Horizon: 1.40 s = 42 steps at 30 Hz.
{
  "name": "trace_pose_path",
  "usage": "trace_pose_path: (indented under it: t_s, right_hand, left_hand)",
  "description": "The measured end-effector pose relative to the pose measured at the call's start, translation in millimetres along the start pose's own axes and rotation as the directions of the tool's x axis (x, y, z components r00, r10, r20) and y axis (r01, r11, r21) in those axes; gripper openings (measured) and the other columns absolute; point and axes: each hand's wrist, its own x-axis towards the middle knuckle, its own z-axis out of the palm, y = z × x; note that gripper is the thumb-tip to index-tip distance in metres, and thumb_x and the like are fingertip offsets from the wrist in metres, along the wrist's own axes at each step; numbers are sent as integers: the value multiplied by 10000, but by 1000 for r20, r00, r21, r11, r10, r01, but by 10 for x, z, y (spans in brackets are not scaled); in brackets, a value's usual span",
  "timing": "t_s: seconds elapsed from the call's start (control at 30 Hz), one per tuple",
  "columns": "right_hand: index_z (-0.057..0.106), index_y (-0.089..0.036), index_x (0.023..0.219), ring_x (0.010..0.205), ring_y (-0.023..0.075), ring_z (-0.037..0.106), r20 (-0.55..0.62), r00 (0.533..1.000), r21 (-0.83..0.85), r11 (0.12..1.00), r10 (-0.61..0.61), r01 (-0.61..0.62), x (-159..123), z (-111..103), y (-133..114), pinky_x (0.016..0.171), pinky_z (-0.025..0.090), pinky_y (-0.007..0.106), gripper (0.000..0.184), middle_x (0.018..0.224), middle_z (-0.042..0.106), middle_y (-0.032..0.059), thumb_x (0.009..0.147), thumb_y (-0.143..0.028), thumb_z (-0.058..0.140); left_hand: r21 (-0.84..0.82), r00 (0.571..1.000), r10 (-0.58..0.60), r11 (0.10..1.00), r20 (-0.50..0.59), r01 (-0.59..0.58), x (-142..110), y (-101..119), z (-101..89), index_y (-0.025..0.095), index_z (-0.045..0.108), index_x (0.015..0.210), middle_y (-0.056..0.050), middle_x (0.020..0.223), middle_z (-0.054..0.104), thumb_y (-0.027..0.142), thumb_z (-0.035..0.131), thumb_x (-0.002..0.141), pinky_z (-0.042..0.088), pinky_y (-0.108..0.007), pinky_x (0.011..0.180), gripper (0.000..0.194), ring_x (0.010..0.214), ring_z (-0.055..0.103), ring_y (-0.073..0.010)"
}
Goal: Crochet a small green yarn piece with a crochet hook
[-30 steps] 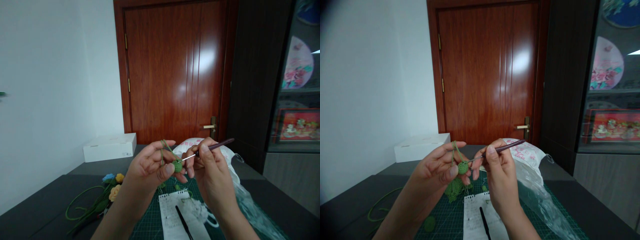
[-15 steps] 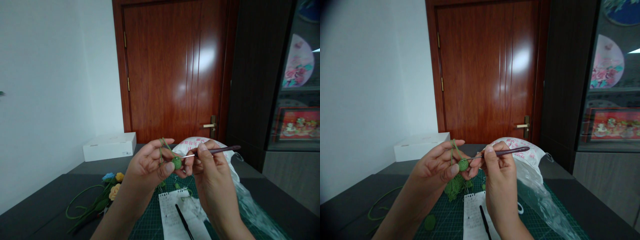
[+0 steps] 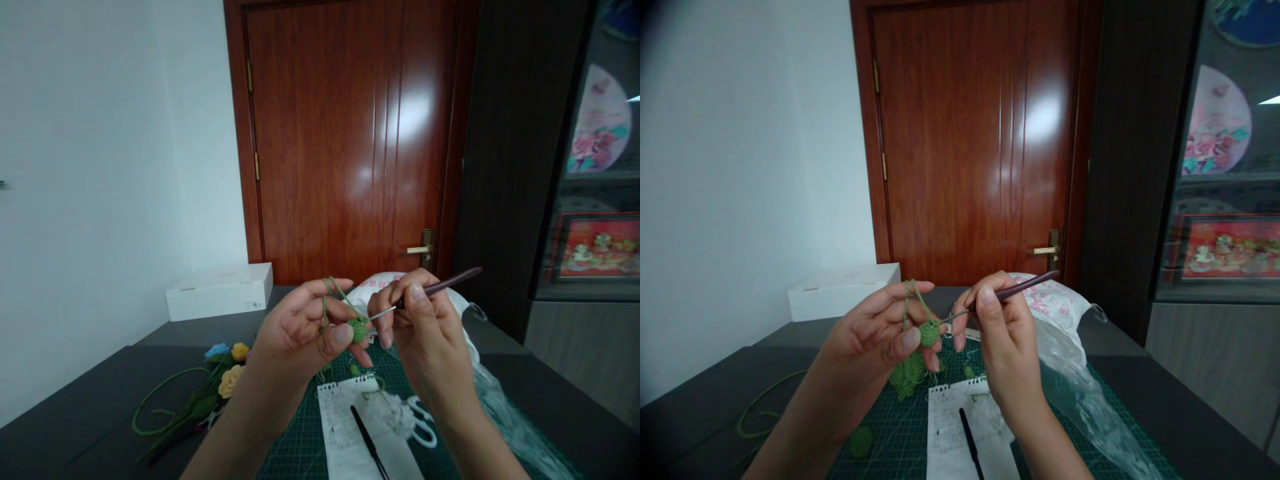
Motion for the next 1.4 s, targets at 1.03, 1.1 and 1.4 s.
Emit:
trace_pose_path:
  t_s: [1.03,1.1,1.4]
  right_hand:
    - [503,-228,818,574,93,601,-32,995,159,984,91,-85,-55,108,26,584,526,229,230,687,666,-51,1000,-286,629]
    - [513,-226,813,540,84,574,-70,987,211,969,145,-127,-61,143,20,547,512,209,230,687,661,-51,1001,-303,621]
    - [548,-210,811,505,95,513,9,980,190,962,197,-195,-23,68,35,505,461,218,265,624,595,-48,1041,-339,520]
  left_hand:
    - [-27,999,48,998,-21,-48,-8,11,17,130,625,1211,-38,868,737,130,759,868,598,-263,726,368,732,745,-163]
    - [-23,999,46,999,-26,-47,-12,16,24,128,624,1213,-36,869,736,116,746,876,597,-255,721,359,731,743,-157]
    - [-44,1000,6,999,20,-6,-5,26,28,117,620,1205,-42,854,739,115,727,886,600,-252,670,336,707,738,-156]
